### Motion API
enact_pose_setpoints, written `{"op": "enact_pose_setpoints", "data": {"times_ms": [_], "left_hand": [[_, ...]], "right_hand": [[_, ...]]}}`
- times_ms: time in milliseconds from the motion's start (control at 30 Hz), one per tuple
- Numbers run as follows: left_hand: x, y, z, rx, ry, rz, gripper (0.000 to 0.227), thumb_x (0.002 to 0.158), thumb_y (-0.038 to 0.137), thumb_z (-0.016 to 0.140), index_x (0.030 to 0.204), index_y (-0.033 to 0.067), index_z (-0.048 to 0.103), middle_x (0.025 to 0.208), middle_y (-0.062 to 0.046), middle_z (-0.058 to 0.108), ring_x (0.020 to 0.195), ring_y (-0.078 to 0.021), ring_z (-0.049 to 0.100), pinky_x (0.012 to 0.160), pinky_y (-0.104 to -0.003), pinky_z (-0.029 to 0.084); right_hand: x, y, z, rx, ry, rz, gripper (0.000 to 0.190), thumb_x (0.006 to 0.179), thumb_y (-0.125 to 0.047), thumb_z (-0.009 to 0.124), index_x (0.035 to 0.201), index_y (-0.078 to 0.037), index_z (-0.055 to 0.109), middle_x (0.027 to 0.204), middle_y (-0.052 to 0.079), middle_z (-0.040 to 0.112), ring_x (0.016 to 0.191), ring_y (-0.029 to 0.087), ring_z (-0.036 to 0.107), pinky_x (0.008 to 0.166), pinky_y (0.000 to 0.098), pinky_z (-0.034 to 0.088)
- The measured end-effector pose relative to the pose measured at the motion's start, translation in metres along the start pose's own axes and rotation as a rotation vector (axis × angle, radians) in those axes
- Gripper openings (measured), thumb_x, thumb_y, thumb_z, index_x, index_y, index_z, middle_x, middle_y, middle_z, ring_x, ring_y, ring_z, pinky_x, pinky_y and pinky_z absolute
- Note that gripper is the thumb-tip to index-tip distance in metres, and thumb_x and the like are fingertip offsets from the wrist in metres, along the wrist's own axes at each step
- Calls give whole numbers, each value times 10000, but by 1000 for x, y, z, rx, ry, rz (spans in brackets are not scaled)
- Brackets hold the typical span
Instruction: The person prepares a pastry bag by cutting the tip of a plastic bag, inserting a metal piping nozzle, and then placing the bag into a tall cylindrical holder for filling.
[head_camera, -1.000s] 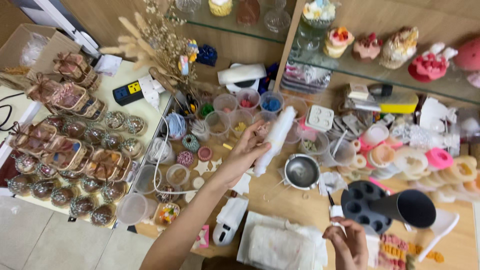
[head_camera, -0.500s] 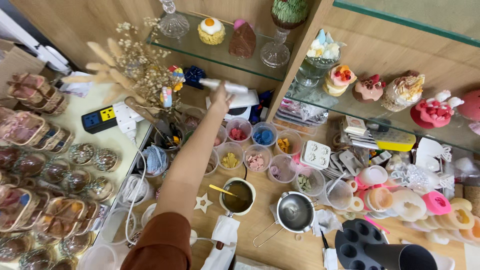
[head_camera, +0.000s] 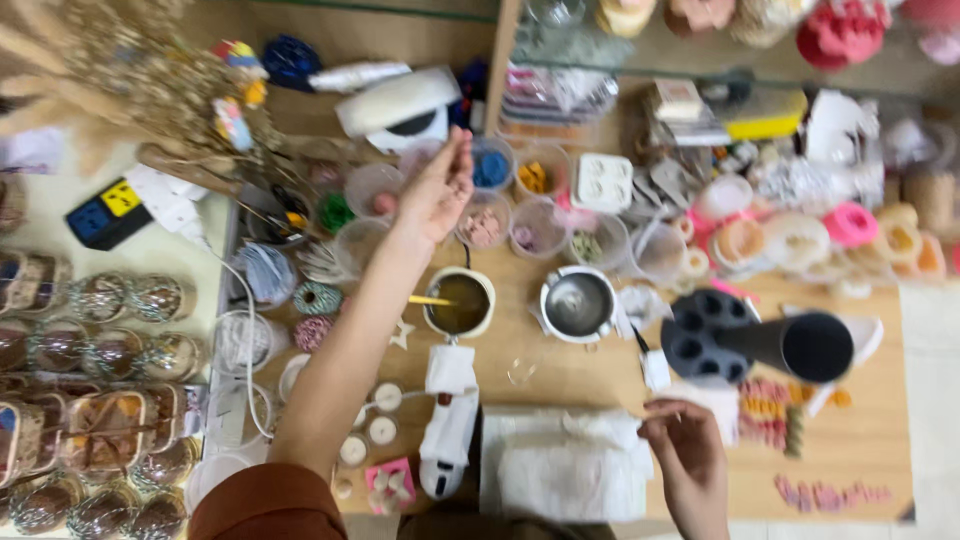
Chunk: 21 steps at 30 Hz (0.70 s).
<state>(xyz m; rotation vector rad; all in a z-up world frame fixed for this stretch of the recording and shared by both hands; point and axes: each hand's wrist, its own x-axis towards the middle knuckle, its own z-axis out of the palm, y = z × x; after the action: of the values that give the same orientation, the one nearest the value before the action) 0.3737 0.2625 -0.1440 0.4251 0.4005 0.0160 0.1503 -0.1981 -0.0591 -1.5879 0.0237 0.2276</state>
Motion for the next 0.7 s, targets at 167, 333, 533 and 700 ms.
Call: {"op": "enact_pose_setpoints", "data": {"times_ms": [167, 333, 533, 700], "left_hand": [[-165, -8, 78, 152, -152, 182, 301, 1105, 306, 652, 1132, 10, 607, 922, -31, 664, 614, -64, 481, 517, -234, 357], [-292, -49, 118, 360, -133, 85, 432, 1111, 165, 448, 1478, -29, 565, 980, -98, 684, 878, -171, 664, 808, -293, 515], [-362, -145, 110, 509, 20, -113, 437, 1011, 92, 386, 1425, 24, 505, 1230, -125, 682, 1093, -225, 675, 941, -329, 492], [-400, -202, 110, 772, 83, -180, 347, 997, 80, 457, 1319, 38, 579, 1253, -102, 679, 1123, -191, 669, 964, -314, 476]], "right_hand": [[-10, -53, -4, -120, 1, 1, 260, 1001, 28, 563, 1258, 16, 602, 1102, 108, 713, 929, 125, 633, 867, 279, 523], [-25, -52, -43, -145, 52, -36, 222, 1046, 12, 548, 1250, 28, 634, 1089, 98, 725, 926, 116, 627, 881, 263, 517], [-31, -28, -113, -274, 116, 38, 224, 1042, -44, 566, 1253, -2, 629, 1089, 84, 740, 897, 118, 647, 816, 266, 531], [-24, 7, -145, -535, 144, 147, 219, 992, -103, 630, 1190, -30, 686, 1029, 62, 768, 842, 129, 717, 655, 266, 566]]}}
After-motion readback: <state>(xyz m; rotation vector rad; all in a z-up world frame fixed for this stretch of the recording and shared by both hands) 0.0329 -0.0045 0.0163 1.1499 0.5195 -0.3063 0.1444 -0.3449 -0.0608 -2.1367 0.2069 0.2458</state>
